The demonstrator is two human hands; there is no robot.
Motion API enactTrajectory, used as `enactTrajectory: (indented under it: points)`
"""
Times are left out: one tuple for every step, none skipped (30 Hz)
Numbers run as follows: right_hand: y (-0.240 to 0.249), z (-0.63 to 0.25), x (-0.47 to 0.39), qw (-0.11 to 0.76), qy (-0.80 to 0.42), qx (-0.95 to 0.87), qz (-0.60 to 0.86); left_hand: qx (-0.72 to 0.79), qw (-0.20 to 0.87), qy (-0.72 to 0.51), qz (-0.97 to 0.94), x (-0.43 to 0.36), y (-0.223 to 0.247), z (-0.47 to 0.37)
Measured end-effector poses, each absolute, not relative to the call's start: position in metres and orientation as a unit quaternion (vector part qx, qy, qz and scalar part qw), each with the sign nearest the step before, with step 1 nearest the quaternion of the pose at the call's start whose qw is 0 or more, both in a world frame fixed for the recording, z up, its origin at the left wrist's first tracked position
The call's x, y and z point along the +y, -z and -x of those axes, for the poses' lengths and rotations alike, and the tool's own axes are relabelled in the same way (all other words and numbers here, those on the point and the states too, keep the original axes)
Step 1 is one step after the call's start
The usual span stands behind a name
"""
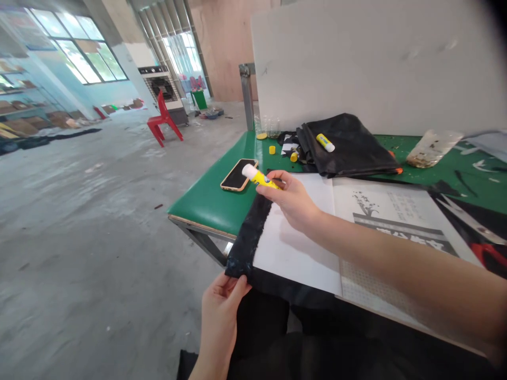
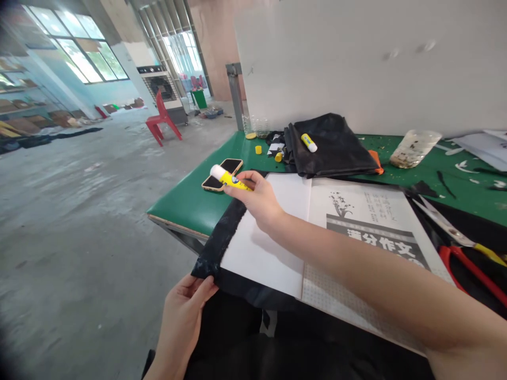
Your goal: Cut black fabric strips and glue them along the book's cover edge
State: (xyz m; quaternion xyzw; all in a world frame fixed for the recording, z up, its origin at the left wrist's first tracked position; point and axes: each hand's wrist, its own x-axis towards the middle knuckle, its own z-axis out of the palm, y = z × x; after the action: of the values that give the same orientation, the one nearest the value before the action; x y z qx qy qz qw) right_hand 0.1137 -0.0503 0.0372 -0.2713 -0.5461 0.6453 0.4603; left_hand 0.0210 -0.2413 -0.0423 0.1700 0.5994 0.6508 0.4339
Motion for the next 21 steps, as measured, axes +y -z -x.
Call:
enactTrajectory:
  points:
    - [-0.046,-0.118,-0.048,0.466,-0.641,-0.549,0.266,0.598,0.438,-0.649,-0.169,-0.242,0.042,-0.02]
    - [-0.056,-0.124,-0.046,0.465,-0.637,-0.554,0.265,0.597,0.44,-0.649,-0.17,-0.242,0.042,-0.019]
    - [-0.065,-0.133,-0.046,0.462,-0.633,-0.558,0.272,0.595,0.44,-0.65,-0.172,-0.242,0.042,-0.018]
    - [-0.073,-0.143,-0.046,0.461,-0.625,-0.561,0.287,0.592,0.439,-0.653,-0.175,-0.243,0.043,-0.017]
    - [-0.079,-0.155,-0.046,0.463,-0.612,-0.563,0.307,0.586,0.438,-0.658,-0.179,-0.243,0.044,-0.015]
    - [-0.083,-0.168,-0.048,0.469,-0.591,-0.566,0.332,0.579,0.438,-0.662,-0.184,-0.243,0.045,-0.014]
    - [-0.084,-0.182,-0.05,0.478,-0.563,-0.571,0.358,0.572,0.441,-0.665,-0.189,-0.244,0.045,-0.013]
    - [-0.082,-0.196,-0.052,0.488,-0.53,-0.579,0.381,0.565,0.446,-0.666,-0.193,-0.244,0.046,-0.012]
    - [-0.078,-0.21,-0.056,0.498,-0.496,-0.587,0.402,0.559,0.452,-0.668,-0.195,-0.245,0.046,-0.011]
    - [-0.072,-0.223,-0.059,0.509,-0.465,-0.589,0.421,0.552,0.459,-0.668,-0.196,-0.246,0.046,-0.01]
    - [-0.064,-0.236,-0.064,0.521,-0.44,-0.586,0.438,0.546,0.467,-0.667,-0.196,-0.246,0.045,-0.009]
    - [-0.055,-0.247,-0.068,0.535,-0.419,-0.579,0.451,0.539,0.475,-0.667,-0.196,-0.248,0.043,-0.009]
    - [-0.046,-0.258,-0.074,0.546,-0.399,-0.574,0.461,0.531,0.483,-0.669,-0.196,-0.249,0.041,-0.009]
    - [-0.037,-0.267,-0.079,0.552,-0.381,-0.574,0.47,0.524,0.488,-0.671,-0.193,-0.25,0.039,-0.008]
    - [-0.028,-0.274,-0.085,0.55,-0.367,-0.578,0.478,0.518,0.49,-0.674,-0.191,-0.252,0.037,-0.008]
    - [-0.021,-0.281,-0.091,0.538,-0.36,-0.586,0.488,0.516,0.49,-0.676,-0.19,-0.254,0.036,-0.006]
    - [-0.015,-0.286,-0.097,0.52,-0.357,-0.594,0.499,0.518,0.489,-0.674,-0.194,-0.256,0.035,-0.005]
    - [-0.011,-0.29,-0.103,0.497,-0.351,-0.605,0.514,0.523,0.487,-0.67,-0.202,-0.257,0.034,-0.002]
    - [-0.009,-0.293,-0.108,0.472,-0.339,-0.617,0.531,0.531,0.483,-0.661,-0.219,-0.259,0.035,0.001]
    - [-0.009,-0.295,-0.112,0.448,-0.32,-0.631,0.547,0.542,0.474,-0.65,-0.244,-0.259,0.036,0.005]
    - [-0.01,-0.297,-0.116,0.427,-0.297,-0.645,0.56,0.557,0.457,-0.637,-0.273,-0.259,0.039,0.01]
